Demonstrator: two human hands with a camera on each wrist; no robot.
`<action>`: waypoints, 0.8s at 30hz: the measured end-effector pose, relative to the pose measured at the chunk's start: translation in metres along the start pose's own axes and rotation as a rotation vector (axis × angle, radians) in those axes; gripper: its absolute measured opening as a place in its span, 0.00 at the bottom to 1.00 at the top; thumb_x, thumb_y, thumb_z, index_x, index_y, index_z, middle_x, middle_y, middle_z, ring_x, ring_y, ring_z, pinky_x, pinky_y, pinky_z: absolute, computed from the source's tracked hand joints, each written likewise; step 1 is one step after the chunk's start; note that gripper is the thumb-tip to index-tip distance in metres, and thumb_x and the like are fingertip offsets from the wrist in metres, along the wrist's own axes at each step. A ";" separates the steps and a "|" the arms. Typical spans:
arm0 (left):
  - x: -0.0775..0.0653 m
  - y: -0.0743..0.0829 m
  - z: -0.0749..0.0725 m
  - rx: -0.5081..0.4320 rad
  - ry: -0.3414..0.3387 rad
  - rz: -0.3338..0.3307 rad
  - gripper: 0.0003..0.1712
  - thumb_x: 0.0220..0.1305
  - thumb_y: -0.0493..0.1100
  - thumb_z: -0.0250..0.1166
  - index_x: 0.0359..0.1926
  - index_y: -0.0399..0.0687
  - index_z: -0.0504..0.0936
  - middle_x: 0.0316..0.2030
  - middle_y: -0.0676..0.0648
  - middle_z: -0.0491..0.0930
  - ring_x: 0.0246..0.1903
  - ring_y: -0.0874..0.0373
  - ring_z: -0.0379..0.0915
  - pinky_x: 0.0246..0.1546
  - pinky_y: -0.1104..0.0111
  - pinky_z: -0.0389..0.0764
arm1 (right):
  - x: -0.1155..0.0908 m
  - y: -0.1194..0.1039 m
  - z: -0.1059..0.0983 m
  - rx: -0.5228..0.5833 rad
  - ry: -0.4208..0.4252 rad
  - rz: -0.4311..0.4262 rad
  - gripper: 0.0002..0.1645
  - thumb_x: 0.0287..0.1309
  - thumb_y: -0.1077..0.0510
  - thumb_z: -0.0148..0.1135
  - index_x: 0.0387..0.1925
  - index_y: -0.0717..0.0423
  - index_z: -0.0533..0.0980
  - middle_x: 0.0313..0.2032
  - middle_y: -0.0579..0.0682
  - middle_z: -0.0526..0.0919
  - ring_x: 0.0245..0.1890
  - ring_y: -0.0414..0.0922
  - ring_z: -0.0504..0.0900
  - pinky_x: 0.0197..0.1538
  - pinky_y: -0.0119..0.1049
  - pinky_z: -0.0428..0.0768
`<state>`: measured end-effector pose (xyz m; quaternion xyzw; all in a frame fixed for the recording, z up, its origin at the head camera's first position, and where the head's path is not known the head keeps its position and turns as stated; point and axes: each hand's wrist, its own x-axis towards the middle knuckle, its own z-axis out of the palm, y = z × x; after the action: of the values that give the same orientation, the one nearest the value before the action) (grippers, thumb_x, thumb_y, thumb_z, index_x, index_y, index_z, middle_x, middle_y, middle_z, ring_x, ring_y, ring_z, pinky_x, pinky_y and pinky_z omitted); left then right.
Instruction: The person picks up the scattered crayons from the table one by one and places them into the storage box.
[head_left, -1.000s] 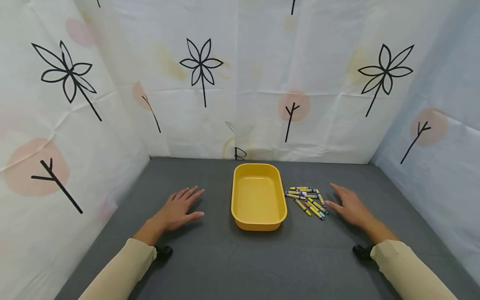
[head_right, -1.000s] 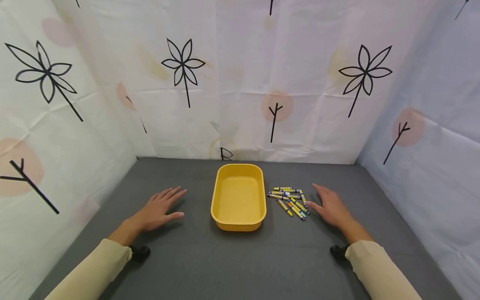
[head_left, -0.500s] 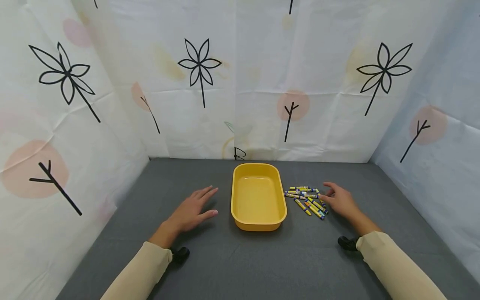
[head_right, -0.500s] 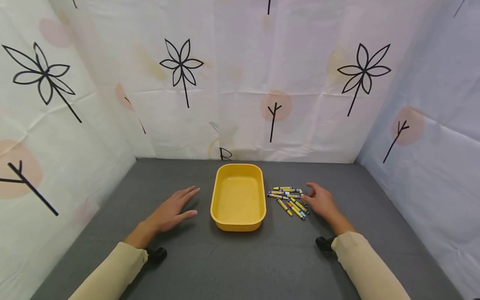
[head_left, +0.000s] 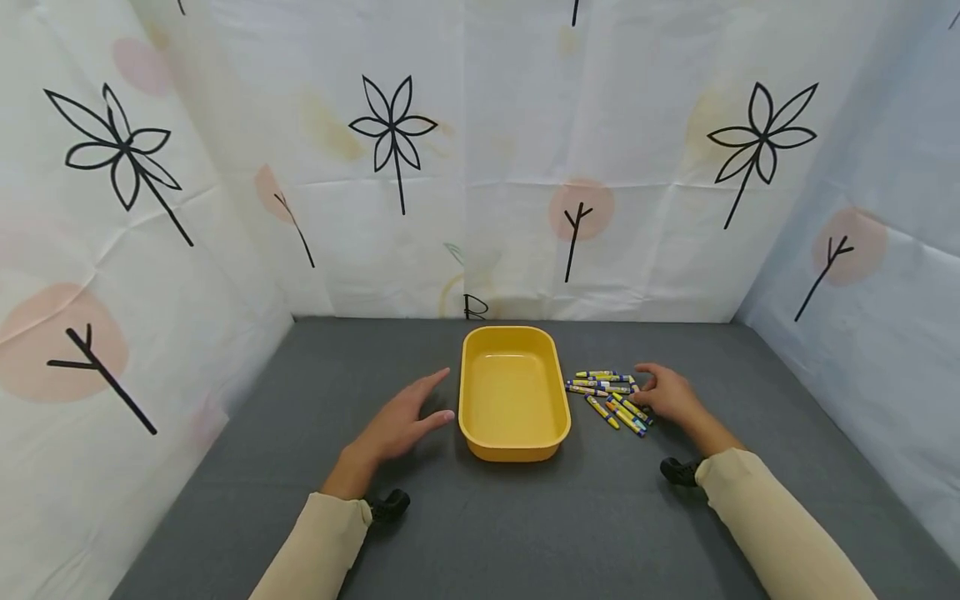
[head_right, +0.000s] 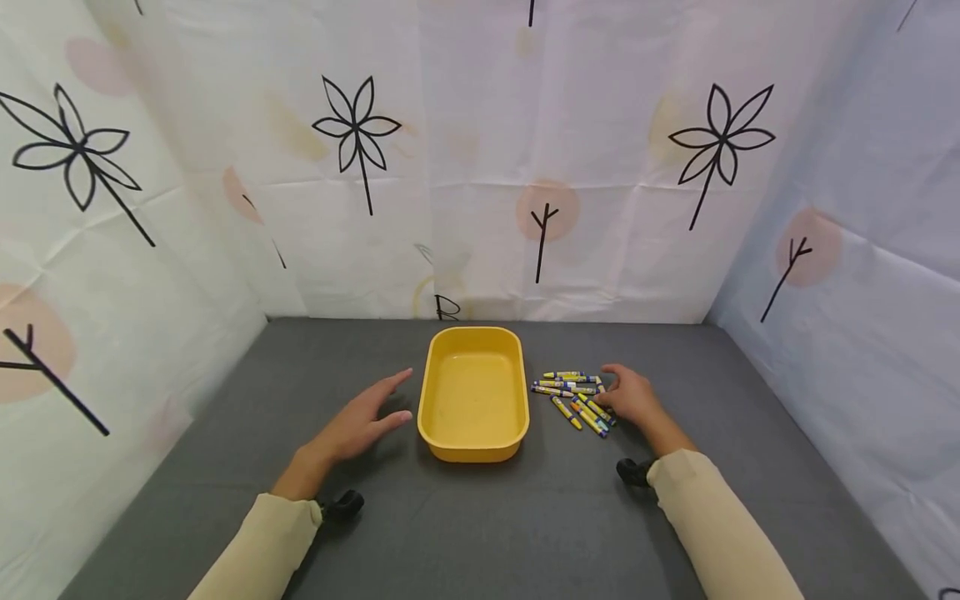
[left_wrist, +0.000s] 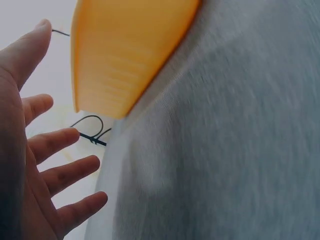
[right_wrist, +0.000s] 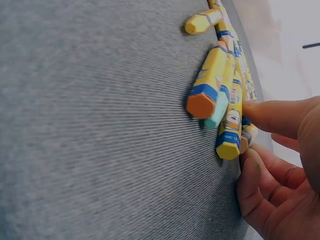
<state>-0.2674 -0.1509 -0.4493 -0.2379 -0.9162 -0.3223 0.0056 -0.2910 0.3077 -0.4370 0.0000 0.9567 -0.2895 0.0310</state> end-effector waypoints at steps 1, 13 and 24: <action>0.001 0.001 0.000 -0.027 0.003 -0.010 0.45 0.62 0.72 0.55 0.76 0.67 0.53 0.72 0.54 0.57 0.69 0.51 0.57 0.65 0.46 0.59 | 0.001 0.000 0.000 0.000 -0.004 0.001 0.36 0.58 0.61 0.67 0.64 0.71 0.64 0.34 0.58 0.81 0.30 0.50 0.79 0.32 0.46 0.77; 0.008 0.012 0.007 -0.170 0.018 -0.052 0.41 0.65 0.61 0.61 0.75 0.64 0.56 0.69 0.52 0.62 0.63 0.50 0.64 0.59 0.44 0.67 | 0.004 0.001 0.001 0.019 -0.037 -0.006 0.28 0.56 0.67 0.64 0.58 0.73 0.70 0.30 0.56 0.80 0.24 0.46 0.77 0.25 0.40 0.78; 0.007 0.012 0.010 -0.267 0.014 -0.038 0.41 0.65 0.55 0.64 0.75 0.59 0.58 0.69 0.51 0.63 0.62 0.49 0.67 0.58 0.47 0.70 | 0.003 -0.006 -0.003 0.099 -0.028 -0.038 0.25 0.60 0.69 0.57 0.59 0.71 0.70 0.33 0.57 0.80 0.25 0.47 0.77 0.26 0.40 0.76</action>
<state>-0.2675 -0.1341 -0.4488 -0.2171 -0.8695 -0.4429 -0.0259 -0.2941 0.3044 -0.4313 -0.0205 0.9405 -0.3371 0.0387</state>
